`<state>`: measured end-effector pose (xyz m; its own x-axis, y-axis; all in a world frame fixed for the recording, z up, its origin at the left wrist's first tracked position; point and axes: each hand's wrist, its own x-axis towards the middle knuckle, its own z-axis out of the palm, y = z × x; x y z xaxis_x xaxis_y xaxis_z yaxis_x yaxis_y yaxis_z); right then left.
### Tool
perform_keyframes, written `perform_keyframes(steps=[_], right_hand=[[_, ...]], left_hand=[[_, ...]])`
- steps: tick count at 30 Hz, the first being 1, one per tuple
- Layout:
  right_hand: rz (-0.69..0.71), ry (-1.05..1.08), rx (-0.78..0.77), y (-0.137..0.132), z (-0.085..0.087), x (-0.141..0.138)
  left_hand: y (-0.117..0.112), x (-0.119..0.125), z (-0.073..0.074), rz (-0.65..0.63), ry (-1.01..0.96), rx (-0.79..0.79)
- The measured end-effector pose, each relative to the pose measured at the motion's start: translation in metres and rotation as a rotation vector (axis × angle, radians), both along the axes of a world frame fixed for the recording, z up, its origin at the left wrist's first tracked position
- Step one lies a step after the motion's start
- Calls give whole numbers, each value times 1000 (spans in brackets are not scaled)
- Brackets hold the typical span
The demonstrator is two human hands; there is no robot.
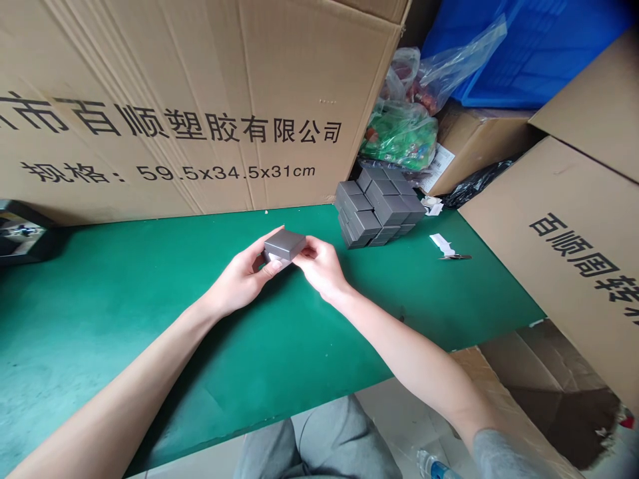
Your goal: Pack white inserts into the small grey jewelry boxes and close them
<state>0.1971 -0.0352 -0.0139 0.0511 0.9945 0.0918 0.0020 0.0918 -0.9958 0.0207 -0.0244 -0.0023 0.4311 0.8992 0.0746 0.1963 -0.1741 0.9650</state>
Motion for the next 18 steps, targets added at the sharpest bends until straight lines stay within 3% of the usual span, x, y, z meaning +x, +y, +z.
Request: perform_keyframes(steps=[5,18], right_hand=[[-26,-50,94,1,-5,-1],[-50,-25,61,1,-8,-1]], left_hand=[[0,1,-1,18,18,2],[0,0,0,4,20,18]])
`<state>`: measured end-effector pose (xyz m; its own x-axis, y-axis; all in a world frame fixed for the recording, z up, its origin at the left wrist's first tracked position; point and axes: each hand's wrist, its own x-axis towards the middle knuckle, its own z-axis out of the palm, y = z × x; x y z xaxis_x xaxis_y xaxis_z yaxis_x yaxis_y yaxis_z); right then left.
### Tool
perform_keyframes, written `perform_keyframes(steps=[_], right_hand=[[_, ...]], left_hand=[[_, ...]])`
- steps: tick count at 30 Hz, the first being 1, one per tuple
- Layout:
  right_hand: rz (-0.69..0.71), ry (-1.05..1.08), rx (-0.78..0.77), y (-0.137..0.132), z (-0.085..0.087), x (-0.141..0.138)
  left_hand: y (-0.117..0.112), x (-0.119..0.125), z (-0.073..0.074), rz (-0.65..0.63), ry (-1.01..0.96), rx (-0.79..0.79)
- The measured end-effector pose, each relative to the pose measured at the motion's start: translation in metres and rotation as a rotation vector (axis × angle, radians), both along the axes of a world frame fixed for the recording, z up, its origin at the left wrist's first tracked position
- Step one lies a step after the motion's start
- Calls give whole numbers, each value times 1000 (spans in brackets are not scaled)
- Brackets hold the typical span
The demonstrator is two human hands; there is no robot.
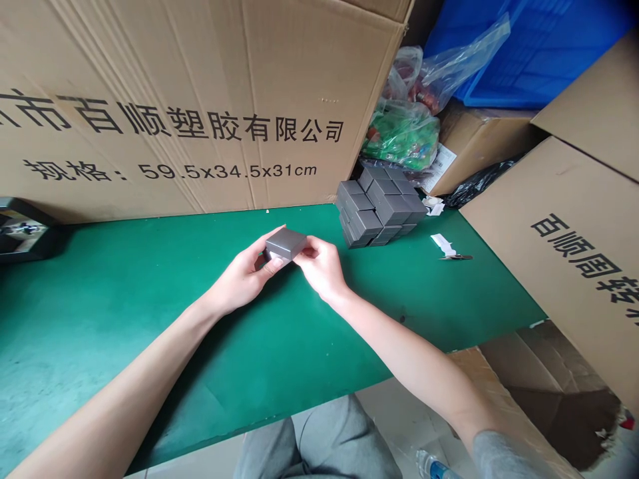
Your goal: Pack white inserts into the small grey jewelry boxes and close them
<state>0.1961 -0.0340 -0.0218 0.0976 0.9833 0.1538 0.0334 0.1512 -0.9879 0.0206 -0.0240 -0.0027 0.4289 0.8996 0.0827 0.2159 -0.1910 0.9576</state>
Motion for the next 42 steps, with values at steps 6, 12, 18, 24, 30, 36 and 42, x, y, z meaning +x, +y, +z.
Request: perform_keyframes(steps=[6,12,18,24,30,36,42], right_hand=[[18,-38,38,1,-1,-1],[38,-55,97,3,-3,-4],[85,5,74,2,-1,-4],[119,123,-12,4,1,-2],[253,80,-103,6,7,7],[316,22,-20,6,10,11],[234,15,51,6,2,6]], left_hand=[[-1,-1,-1,-39,-214,-153],[-1,0,2,-65,-461,-331],[2,-4,0,-43,-307,-254],[2,-4,-1,-43,-276,-252],[0,-3,3,-82,-286,-292],[-1,-4,4,-78,-219,-267],[-3,-2,8,-47,-149,-237]])
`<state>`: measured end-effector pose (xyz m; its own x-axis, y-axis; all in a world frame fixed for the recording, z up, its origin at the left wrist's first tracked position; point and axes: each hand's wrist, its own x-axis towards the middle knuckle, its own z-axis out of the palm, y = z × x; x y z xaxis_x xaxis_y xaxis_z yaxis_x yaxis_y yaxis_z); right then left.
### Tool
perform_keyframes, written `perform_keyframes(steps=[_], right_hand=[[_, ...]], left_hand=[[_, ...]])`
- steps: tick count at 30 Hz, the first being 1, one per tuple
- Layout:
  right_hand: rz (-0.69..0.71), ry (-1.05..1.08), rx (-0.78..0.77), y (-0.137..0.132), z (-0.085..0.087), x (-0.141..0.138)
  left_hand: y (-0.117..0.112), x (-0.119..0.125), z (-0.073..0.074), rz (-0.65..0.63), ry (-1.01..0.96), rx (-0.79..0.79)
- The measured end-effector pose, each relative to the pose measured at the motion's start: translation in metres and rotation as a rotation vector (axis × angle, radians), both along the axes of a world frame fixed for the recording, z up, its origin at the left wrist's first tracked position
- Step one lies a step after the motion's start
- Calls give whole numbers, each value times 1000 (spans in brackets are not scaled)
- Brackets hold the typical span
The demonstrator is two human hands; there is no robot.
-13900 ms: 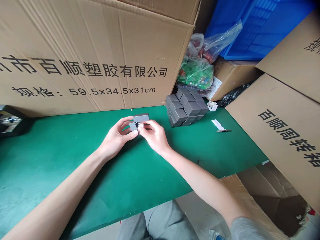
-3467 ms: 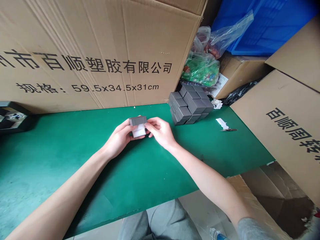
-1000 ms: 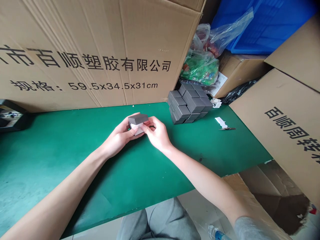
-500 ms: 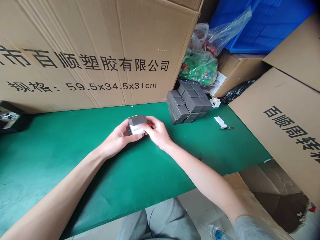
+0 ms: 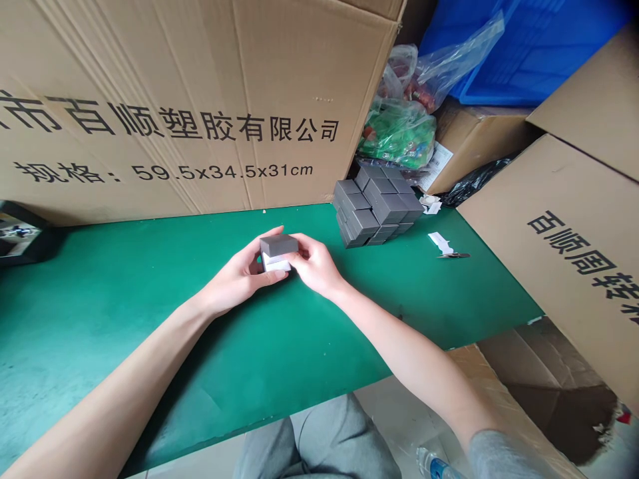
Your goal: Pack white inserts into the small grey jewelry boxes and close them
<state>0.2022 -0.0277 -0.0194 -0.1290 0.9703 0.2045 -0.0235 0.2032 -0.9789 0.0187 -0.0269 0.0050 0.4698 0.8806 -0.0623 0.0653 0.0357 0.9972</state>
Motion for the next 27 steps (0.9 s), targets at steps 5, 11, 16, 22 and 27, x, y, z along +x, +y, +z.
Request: perform_keyframes(steps=[5,11,16,22,27], right_hand=[[-110,68,-111,5,-3,-1],[-86,72,-130,7,0,1],[-19,36,-230,3,9,3],[65,120,-324,3,13,7],[83,138,-343,3,16,9]], left_hand=[[3,1,-3,48,-78,-47],[7,2,-5,118,-234,-197],[8,3,-1,202,-300,-299],[11,1,-2,224,-285,-335],[12,2,2,216,-266,-344]])
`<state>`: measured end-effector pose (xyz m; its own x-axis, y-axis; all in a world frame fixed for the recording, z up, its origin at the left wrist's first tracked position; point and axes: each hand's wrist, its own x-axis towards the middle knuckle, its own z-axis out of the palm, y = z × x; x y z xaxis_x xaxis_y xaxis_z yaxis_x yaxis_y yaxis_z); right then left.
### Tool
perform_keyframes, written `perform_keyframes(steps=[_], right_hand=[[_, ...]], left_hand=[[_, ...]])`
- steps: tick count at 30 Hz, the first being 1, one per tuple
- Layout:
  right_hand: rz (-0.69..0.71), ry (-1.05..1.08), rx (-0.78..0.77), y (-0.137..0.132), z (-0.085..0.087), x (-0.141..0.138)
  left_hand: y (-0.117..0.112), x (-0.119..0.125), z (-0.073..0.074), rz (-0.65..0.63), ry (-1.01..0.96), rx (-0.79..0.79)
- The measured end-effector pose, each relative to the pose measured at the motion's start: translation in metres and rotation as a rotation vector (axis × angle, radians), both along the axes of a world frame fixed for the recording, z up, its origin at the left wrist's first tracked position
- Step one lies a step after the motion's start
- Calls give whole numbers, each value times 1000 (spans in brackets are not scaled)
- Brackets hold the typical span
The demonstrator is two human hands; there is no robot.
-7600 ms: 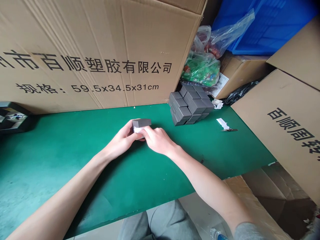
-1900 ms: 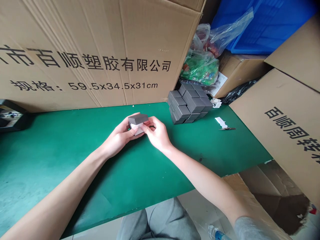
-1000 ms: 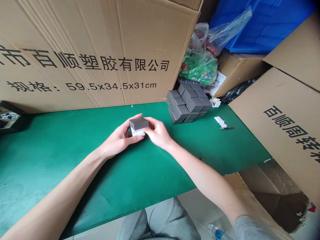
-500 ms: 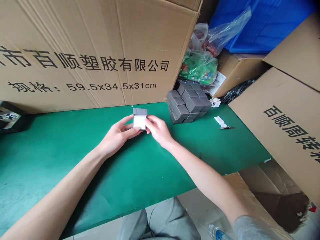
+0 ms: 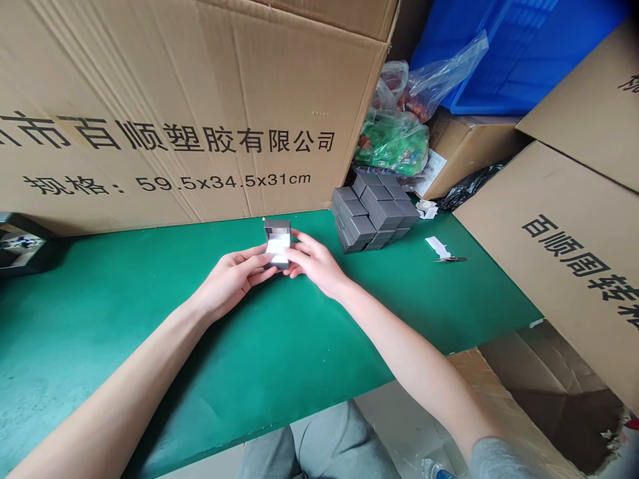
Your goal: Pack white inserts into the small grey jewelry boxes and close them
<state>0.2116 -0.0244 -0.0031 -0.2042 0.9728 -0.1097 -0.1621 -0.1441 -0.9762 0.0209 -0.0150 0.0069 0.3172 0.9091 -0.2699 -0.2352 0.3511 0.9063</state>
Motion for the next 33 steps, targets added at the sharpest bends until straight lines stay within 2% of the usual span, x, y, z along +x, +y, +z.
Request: perform_keyframes(steps=[4,9,16,23,28,33], right_hand=[[27,-16,-5,-1,3,0],[20,-24,-21,-1,2,-1],[-43,-50,14,1,-6,0],[93,-38,39,4,-11,4],[181,-22,58,3,-6,4],[200,-39,36,3,-2,6]], left_hand=[[-1,-1,3,-22,7,-23],[-1,-3,-1,5,8,-48],[-1,-1,-1,86,-41,33],[-1,-2,1,61,-30,87],[-2,-3,2,67,32,130],[-3,-1,4,88,72,172]])
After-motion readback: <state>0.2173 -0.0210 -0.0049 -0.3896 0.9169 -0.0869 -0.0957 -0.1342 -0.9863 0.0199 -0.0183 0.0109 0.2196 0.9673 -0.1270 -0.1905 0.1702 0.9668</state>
